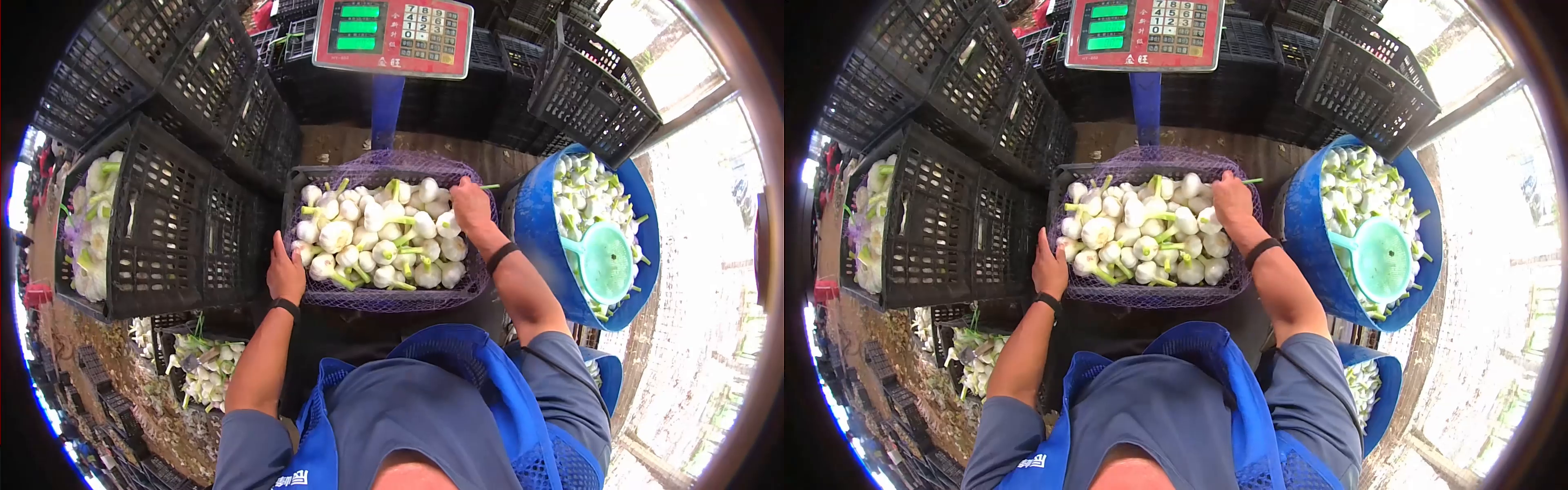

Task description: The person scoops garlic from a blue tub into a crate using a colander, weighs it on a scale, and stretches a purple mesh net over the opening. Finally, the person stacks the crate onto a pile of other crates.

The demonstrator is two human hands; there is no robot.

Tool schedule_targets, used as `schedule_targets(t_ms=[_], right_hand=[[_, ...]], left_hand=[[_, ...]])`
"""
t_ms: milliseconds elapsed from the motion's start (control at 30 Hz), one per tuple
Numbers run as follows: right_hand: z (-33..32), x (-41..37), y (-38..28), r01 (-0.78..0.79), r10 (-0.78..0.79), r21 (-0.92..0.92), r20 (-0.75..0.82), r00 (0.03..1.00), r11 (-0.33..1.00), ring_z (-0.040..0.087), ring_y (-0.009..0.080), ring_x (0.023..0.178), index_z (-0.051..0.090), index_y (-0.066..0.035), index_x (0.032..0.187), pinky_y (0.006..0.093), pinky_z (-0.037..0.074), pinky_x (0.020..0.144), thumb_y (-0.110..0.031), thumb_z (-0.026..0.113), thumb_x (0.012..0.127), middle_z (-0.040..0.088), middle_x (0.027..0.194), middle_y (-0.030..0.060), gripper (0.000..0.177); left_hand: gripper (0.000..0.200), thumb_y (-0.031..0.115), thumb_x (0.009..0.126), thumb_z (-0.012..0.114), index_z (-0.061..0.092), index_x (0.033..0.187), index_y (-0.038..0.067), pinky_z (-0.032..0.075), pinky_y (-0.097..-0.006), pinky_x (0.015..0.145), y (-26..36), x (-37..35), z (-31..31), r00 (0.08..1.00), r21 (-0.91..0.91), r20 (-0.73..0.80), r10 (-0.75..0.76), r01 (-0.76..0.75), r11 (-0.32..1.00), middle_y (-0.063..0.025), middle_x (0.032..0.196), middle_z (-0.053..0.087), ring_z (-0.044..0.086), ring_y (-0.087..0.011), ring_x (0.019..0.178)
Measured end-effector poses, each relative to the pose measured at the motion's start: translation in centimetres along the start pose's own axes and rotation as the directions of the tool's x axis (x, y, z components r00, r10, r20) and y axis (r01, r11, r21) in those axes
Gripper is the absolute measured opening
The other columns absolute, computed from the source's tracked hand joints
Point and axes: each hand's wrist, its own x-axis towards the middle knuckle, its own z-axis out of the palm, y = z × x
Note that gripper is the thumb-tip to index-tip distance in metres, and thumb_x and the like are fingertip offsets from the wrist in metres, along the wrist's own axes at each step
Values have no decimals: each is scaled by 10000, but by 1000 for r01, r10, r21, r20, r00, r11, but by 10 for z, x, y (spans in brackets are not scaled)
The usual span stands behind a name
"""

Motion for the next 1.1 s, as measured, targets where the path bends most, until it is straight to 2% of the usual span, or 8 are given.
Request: schedule_targets(t_ms=[200, 300, 433, 667, 767, 833, 1067, 1100], right_hand=[[-39, -3, 4, -118, 116, 102, 31, 993, 988, 661, 347, 915, 659, -40, 899, 448, 558, 747, -159, 662, 838, 621, 994, 165, 133], [-49, -1, 19, -370, 463, 338, -258, 848, 865, 613, 389, 1042, 635, -93, 1130, 464, 518, 844, -332, 743, 804, 606, 1113, 168, 418], [-30, 9, 42, -373, 338, 285, 164, 927, 883, 647, 372, 972, 688, -90, 1011, 469, 514, 824, -386, 687, 842, 692, 981, 169, 340], [-59, 37, 50, -255, 334, 403, -138, 933, 879, 656, 385, 850, 676, -79, 910, 475, 510, 738, -231, 589, 914, 684, 861, 180, 175], [-83, 19, 8, 332, -272, 221, -263, 926, 917, 631, 349, 839, 664, -75, 854, 446, 522, 754, -118, 580, 824, 664, 838, 137, 99], [-79, -12, -13, 479, -464, 126, -135, 876, 869, 596, 279, 851, 627, -99, 890, 378, 532, 719, -100, 594, 798, 597, 841, 73, 98], [-63, -65, 15, 298, -274, 267, -125, 954, 916, 625, 303, 846, 638, -76, 936, 408, 526, 738, -150, 614, 859, 646, 853, 83, 109], [-62, -60, 25, 85, -25, 381, -160, 987, 921, 642, 318, 845, 644, -60, 959, 413, 525, 751, -202, 617, 887, 669, 870, 103, 161]], left_hand=[[624, 258, 950, 565, 286, 1493, 130, 506, -495, 867, -1, 7, -1, 1000, -29, -1, 13, -13, 999, -229, 1268, 567, 602, -434, 1062], [626, 241, 943, 572, 292, 1489, 118, 506, -488, 875, -3, 7, -3, 1000, -30, -1, 9, -9, 999, -231, 1274, 564, 598, -430, 1076], [632, 229, 940, 577, 289, 1488, 105, 509, -486, 873, -4, 6, -6, 1000, -41, 8, 13, -13, 999, -231, 1273, 563, 603, -424, 1069], [629, 236, 943, 574, 287, 1489, 116, 513, -487, 857, -3, 7, -7, 999, -41, 28, -16, 17, 999, -227, 1275, 563, 610, -416, 1059], [625, 238, 943, 573, 291, 1488, 119, 515, -485, 853, -2, 7, -10, 999, -44, 38, -25, 26, 999, -224, 1276, 563, 612, -412, 1057], [626, 238, 941, 576, 294, 1486, 116, 515, -486, 852, -1, 7, -11, 999, -38, 40, -27, 28, 999, -222, 1279, 561, 614, -411, 1053], [666, 251, 929, 585, 282, 1499, 86, 462, -464, 971, -3, 5, -9, 999, -103, 36, 13, -9, 995, -237, 1340, 536, 544, -409, 1191], [666, 251, 929, 585, 282, 1499, 86, 462, -464, 971, -4, 6, -8, 999, -99, 35, 25, -22, 995, -237, 1340, 536, 544, -409, 1191]])
